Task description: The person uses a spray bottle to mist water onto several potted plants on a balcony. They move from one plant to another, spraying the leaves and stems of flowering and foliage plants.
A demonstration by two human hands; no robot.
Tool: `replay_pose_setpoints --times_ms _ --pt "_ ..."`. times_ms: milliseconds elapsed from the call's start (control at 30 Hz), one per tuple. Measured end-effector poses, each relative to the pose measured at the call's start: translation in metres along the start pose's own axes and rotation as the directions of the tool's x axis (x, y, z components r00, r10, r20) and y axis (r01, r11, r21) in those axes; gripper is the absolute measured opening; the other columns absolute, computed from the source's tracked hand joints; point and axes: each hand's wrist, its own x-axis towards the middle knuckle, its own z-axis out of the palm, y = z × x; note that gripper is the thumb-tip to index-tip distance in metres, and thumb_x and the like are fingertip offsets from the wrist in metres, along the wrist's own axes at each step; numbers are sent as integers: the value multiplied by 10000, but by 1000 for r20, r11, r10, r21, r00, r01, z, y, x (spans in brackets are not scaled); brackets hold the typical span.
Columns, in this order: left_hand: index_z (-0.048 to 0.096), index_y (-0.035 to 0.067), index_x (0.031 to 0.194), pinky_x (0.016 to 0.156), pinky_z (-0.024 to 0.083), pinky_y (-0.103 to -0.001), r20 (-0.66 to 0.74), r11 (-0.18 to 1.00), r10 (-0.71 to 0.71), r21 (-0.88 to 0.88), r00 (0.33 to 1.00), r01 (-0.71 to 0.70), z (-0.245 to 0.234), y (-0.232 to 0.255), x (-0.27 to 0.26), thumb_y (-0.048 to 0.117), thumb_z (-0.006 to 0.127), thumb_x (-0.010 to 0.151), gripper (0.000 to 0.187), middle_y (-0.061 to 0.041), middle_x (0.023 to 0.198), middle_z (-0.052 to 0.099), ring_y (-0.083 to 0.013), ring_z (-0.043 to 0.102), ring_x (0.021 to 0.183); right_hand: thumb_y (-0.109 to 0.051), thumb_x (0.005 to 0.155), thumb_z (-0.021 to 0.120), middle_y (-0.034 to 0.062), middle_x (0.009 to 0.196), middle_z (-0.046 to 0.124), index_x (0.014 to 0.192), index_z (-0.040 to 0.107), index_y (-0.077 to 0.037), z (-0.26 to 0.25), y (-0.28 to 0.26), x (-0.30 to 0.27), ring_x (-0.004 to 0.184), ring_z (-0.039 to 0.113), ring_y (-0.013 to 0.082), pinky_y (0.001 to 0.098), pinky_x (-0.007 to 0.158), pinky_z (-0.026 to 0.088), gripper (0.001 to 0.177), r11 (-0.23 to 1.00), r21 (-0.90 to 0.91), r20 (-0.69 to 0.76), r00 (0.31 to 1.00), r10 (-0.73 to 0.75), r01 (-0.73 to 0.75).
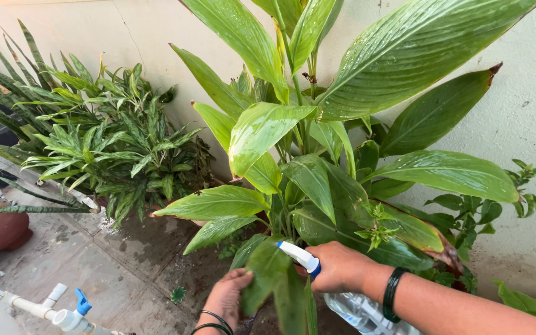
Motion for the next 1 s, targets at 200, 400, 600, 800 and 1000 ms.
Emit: replay_pose_setpoints --times_ms 200,400,600,800,1000 --pt "668 -27 1110 600 631 -431 -73 970 114 226 991 -95 -27 31 16 84 646 947 198 -186 934 742 -292 724 699 -226 669 705 137 963 749 1033 716 -137 -3 2 -3 952 701 359 419 845 567 376 992 -42 14 993 118 -118" --pt "685 15 1200 695 674 -442 -162 925 124 376 979 -55 -34 69 19 79 692 929 278 -68 1001 752 -220 751 846 -229 652 712 145 971 750 1019 709 -133 -2 7 1 965 700 357 419 859 561 379 996 -66 18 998 61 -59" --pt "714 31 1161 620 598 -361 -69 879 165 462 984 -115 -14 89 11 86 733 896 272 -69 968 760 -205 730 797 -251 625 743 129 989 737 989 692 -138 -5 -17 -5 989 686 347 436 852 552 384 996 -49 -14 997 -75 74" --pt "714 66 1141 525 511 -305 -124 808 206 581 971 -98 17 112 -4 41 784 841 309 -89 938 778 -166 689 676 -263 667 737 126 982 739 987 679 -130 -17 -58 -15 977 694 351 436 851 559 351 993 -36 -45 993 -111 109" --pt "780 52 1058 476 468 -314 -49 682 277 714 960 -160 32 123 8 16 835 790 275 -104 852 746 -172 586 581 -241 647 739 121 976 745 997 689 -142 -30 -83 -19 939 707 337 420 846 565 367 996 -2 -95 991 -91 91"
